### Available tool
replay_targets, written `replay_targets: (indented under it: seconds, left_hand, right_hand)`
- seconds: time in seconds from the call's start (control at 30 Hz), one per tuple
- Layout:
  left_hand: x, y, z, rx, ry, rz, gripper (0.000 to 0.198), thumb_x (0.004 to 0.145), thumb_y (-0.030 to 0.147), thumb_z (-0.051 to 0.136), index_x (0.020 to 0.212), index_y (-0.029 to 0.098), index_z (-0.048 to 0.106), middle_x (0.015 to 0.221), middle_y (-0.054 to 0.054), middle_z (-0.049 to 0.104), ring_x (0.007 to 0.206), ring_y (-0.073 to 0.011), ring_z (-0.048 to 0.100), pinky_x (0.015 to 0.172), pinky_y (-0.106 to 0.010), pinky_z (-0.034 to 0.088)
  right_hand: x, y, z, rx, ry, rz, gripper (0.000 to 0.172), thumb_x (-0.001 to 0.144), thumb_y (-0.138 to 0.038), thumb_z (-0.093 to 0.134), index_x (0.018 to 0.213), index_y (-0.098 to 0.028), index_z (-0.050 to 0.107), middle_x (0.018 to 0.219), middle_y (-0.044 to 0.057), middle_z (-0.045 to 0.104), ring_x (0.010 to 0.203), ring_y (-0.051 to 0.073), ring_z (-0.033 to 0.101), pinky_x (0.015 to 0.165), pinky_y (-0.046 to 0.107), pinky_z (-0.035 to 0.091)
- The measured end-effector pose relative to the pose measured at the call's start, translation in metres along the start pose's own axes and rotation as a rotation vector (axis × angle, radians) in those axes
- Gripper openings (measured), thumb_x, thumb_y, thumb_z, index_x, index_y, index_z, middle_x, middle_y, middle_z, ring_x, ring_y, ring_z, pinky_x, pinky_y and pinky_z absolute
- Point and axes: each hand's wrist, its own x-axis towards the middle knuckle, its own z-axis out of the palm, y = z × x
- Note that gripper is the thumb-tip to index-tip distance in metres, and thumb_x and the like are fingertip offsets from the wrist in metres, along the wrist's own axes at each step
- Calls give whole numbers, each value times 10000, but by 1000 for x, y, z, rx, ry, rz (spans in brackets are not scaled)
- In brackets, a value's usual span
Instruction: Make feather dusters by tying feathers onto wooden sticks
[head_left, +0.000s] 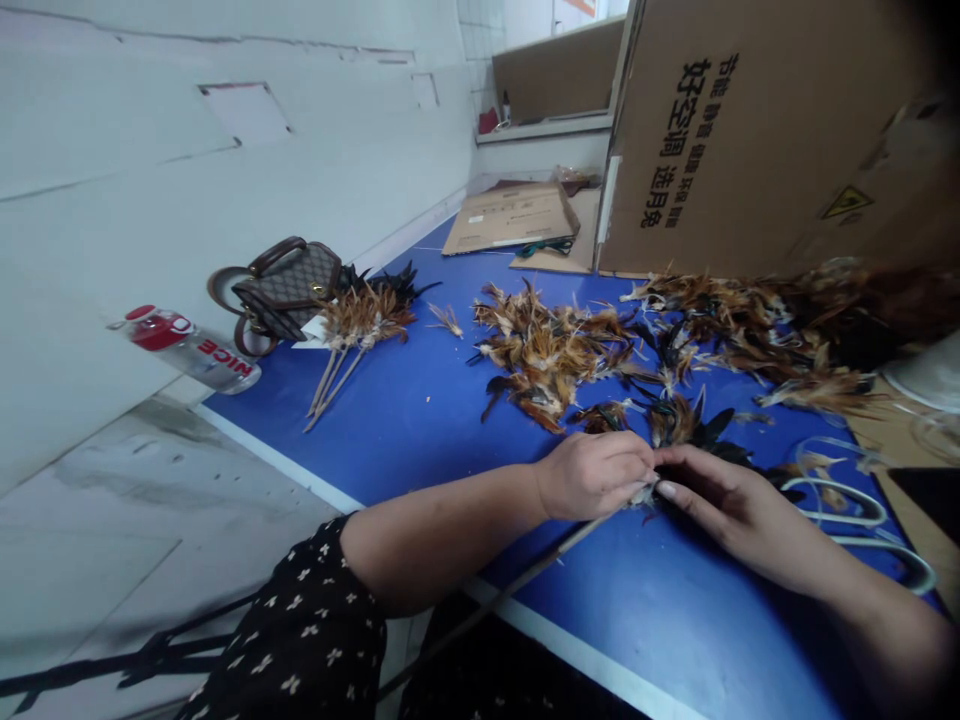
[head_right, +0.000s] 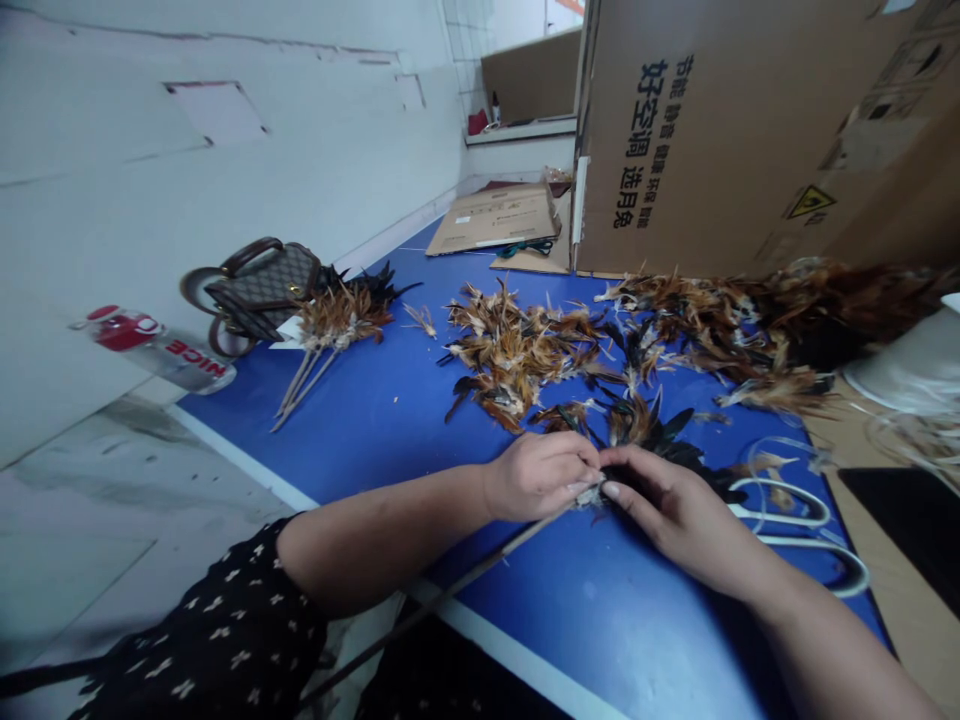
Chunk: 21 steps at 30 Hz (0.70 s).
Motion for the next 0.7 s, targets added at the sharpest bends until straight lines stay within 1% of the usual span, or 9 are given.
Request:
replay_targets:
  seconds: [0.1, 0.2, 0.33, 0.4, 0.5, 0.53, 0.6, 0.67, 0.7]
  left_hand:
    - [0, -1, 2, -10, 1, -7, 193, 1034, 269, 593, 1017, 161, 753, 1120, -157, 761, 1015, -199, 758, 863, -276, 616]
    - [0, -4, 6, -68, 35, -46, 152, 1009, 257, 629, 970, 168, 746, 1099, -150, 747, 1001, -192, 741, 880, -287, 610]
    - [0, -10, 9, -224, 126, -78, 94, 897, 172, 709, 805, 179, 689, 923, -113, 724, 900, -186, 705, 867, -320, 599]
    - [0, -12, 6, -292, 97, -136, 149, 833, 125, 732, 729, 184, 643, 851, -87, 705, 844, -175, 685, 832, -311, 583]
    - [0, -13, -2, -346, 2, -248, 207, 742, 57, 726, 650, 185, 592, 775, -55, 688, 761, -150, 661, 751, -272, 538]
    - [0, -12, -5, -348, -31, -292, 213, 713, 41, 720, 631, 184, 584, 756, -47, 687, 743, -145, 654, 725, -260, 520]
    - [1, -10, -11, -336, -91, -408, 206, 667, 23, 707, 604, 179, 588, 729, -36, 689, 721, -138, 646, 685, -242, 490]
    - [3, -6, -15, -335, -140, -575, 162, 655, 31, 702, 612, 167, 626, 711, -25, 697, 694, -132, 639, 651, -230, 474]
    - [3, -4, -16, -341, -154, -671, 134, 658, 42, 703, 626, 161, 650, 690, -17, 695, 666, -127, 631, 629, -226, 466]
  right_hand:
    - [1, -3, 0, -23, -20, -6, 315, 1048, -549, 661, 1089, -261, 782, 1257, 108, 780, 1098, 281, 749, 1044, 414, 602]
    - [1, -9, 0, -13, -17, 4, 384, 1052, -584, 636, 947, -239, 770, 1287, 127, 772, 1100, 282, 747, 1030, 409, 601]
    - [0, -15, -3, -34, -25, 2, 482, 1027, -639, 636, 810, -220, 738, 1347, 161, 751, 1178, 319, 736, 994, 402, 602]
    - [-1, -17, -5, -50, -56, 5, 489, 1026, -624, 630, 769, -215, 706, 1384, 167, 735, 1122, 314, 746, 896, 383, 619]
    - [-3, -17, -9, -71, -116, 7, 424, 1034, -537, 626, 760, -213, 638, 1420, 162, 710, 976, 276, 747, 730, 348, 597]
    - [-3, -17, -10, -75, -136, -6, 398, 1035, -501, 627, 758, -216, 615, 1387, 159, 720, 1004, 286, 743, 737, 351, 592]
    - [-3, -17, -11, -78, -179, -47, 361, 1040, -439, 624, 752, -227, 580, 1255, 152, 753, 1208, 338, 701, 857, 379, 590]
    - [-3, -18, -13, -68, -226, -80, 352, 1050, -404, 613, 745, -238, 558, 1125, 140, 759, 1395, 360, 606, 980, 404, 562]
    - [-3, -18, -13, -61, -244, -88, 349, 1055, -396, 609, 747, -241, 554, 1100, 135, 754, 1435, 356, 577, 1012, 408, 550]
